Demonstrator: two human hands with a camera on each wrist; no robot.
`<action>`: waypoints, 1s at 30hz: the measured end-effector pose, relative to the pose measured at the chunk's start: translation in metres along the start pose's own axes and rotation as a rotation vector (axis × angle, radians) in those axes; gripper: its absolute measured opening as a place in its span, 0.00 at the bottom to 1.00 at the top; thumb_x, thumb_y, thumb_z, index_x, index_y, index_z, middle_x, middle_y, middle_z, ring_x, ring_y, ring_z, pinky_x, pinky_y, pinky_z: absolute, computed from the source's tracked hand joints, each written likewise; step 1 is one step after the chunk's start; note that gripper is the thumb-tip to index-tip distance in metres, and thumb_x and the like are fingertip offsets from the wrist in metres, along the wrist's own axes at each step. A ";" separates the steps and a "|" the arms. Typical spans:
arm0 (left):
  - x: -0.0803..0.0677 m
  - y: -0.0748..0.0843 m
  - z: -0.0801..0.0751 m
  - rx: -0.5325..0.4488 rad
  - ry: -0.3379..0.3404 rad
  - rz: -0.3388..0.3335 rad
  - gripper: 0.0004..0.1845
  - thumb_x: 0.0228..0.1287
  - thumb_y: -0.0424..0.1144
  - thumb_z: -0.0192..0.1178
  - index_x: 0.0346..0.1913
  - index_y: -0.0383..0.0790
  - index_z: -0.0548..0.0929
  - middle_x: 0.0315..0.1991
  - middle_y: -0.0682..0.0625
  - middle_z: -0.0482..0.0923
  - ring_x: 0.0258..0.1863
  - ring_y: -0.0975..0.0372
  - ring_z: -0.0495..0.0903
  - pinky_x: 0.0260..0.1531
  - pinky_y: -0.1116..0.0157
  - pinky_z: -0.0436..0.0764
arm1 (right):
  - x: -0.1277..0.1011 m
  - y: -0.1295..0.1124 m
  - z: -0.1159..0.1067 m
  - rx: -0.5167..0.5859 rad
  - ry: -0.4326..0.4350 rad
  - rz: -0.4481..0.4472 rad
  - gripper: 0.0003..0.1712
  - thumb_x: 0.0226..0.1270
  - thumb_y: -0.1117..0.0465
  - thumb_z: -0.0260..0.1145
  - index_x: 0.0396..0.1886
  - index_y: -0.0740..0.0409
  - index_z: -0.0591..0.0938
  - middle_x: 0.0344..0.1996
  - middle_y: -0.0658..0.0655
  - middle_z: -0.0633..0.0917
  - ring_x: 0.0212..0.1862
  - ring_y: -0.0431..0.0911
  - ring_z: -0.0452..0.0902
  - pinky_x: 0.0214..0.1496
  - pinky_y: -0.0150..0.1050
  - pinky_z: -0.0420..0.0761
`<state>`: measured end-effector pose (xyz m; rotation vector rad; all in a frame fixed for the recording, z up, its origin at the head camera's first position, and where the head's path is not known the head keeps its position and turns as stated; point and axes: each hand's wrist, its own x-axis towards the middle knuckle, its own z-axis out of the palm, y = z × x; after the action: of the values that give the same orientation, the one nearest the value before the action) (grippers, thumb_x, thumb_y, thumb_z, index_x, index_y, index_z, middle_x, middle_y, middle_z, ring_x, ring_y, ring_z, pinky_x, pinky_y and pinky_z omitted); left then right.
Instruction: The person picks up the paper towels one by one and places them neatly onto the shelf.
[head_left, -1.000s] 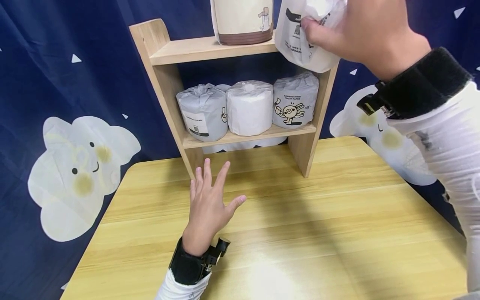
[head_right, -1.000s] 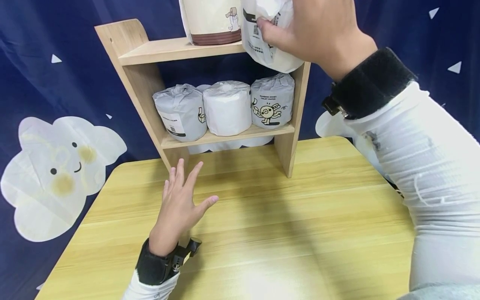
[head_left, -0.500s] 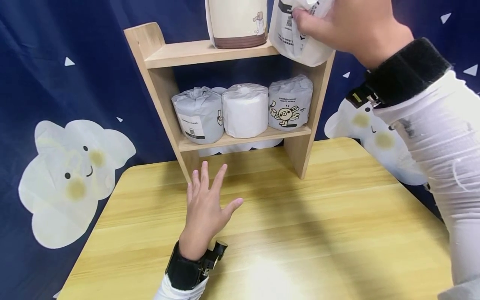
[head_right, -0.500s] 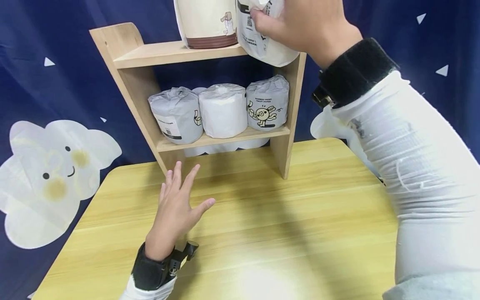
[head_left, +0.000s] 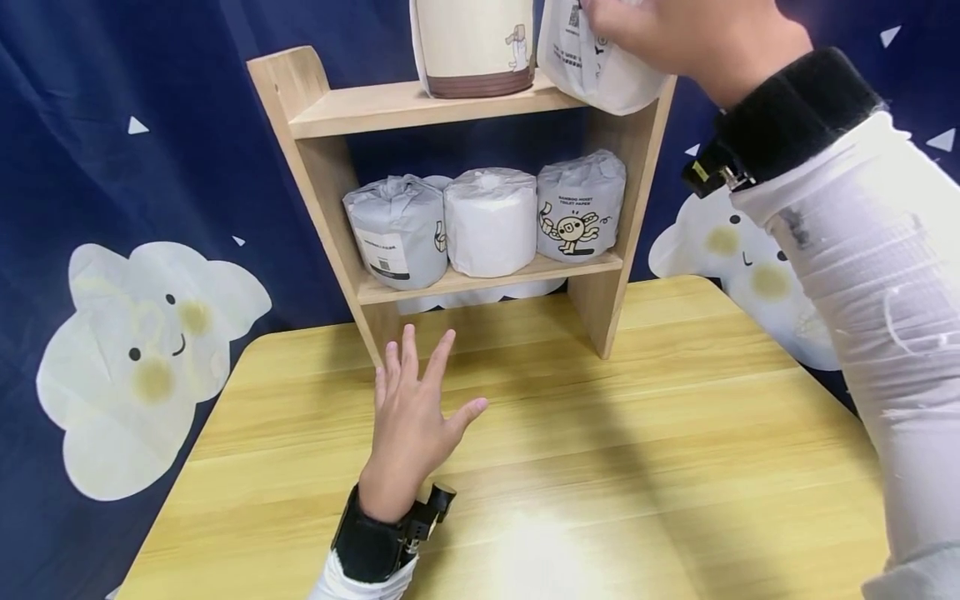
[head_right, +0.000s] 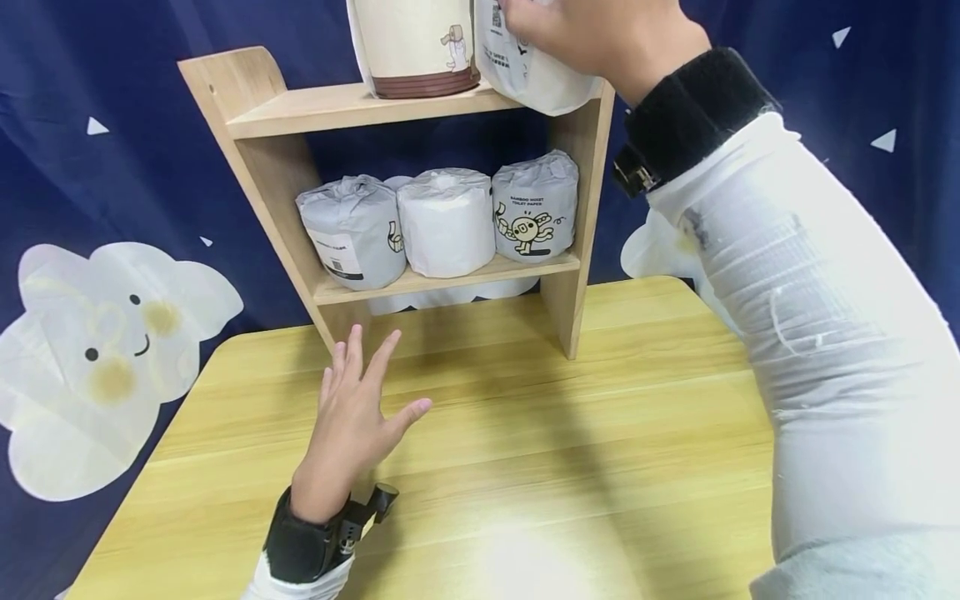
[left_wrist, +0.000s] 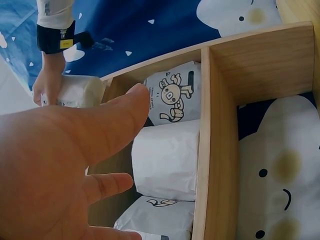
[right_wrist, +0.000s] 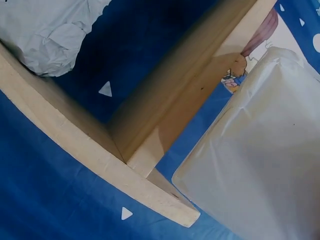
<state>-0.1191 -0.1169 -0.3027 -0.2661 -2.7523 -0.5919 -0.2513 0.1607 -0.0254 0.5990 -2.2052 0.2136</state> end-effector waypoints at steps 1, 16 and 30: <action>0.000 0.000 0.000 0.000 0.002 0.000 0.47 0.55 0.58 0.68 0.76 0.52 0.59 0.76 0.34 0.37 0.73 0.36 0.38 0.65 0.36 0.44 | 0.002 0.000 0.001 -0.002 -0.007 0.006 0.34 0.70 0.47 0.52 0.72 0.56 0.65 0.61 0.65 0.74 0.56 0.60 0.76 0.60 0.51 0.72; 0.000 0.000 0.000 -0.001 0.006 -0.006 0.47 0.56 0.59 0.67 0.76 0.52 0.58 0.76 0.34 0.36 0.73 0.37 0.37 0.65 0.36 0.44 | 0.019 0.006 0.013 0.002 -0.121 0.125 0.35 0.71 0.46 0.49 0.74 0.56 0.61 0.63 0.66 0.73 0.55 0.62 0.77 0.57 0.53 0.74; -0.003 -0.001 0.003 -0.003 -0.017 -0.023 0.47 0.56 0.59 0.67 0.76 0.53 0.58 0.76 0.35 0.36 0.73 0.37 0.39 0.65 0.36 0.44 | 0.028 0.002 0.017 0.012 -0.210 0.255 0.39 0.70 0.42 0.48 0.74 0.59 0.58 0.61 0.68 0.72 0.52 0.60 0.75 0.55 0.52 0.76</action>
<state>-0.1170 -0.1171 -0.3069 -0.2410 -2.7749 -0.6022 -0.2791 0.1473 -0.0153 0.3575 -2.4852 0.3088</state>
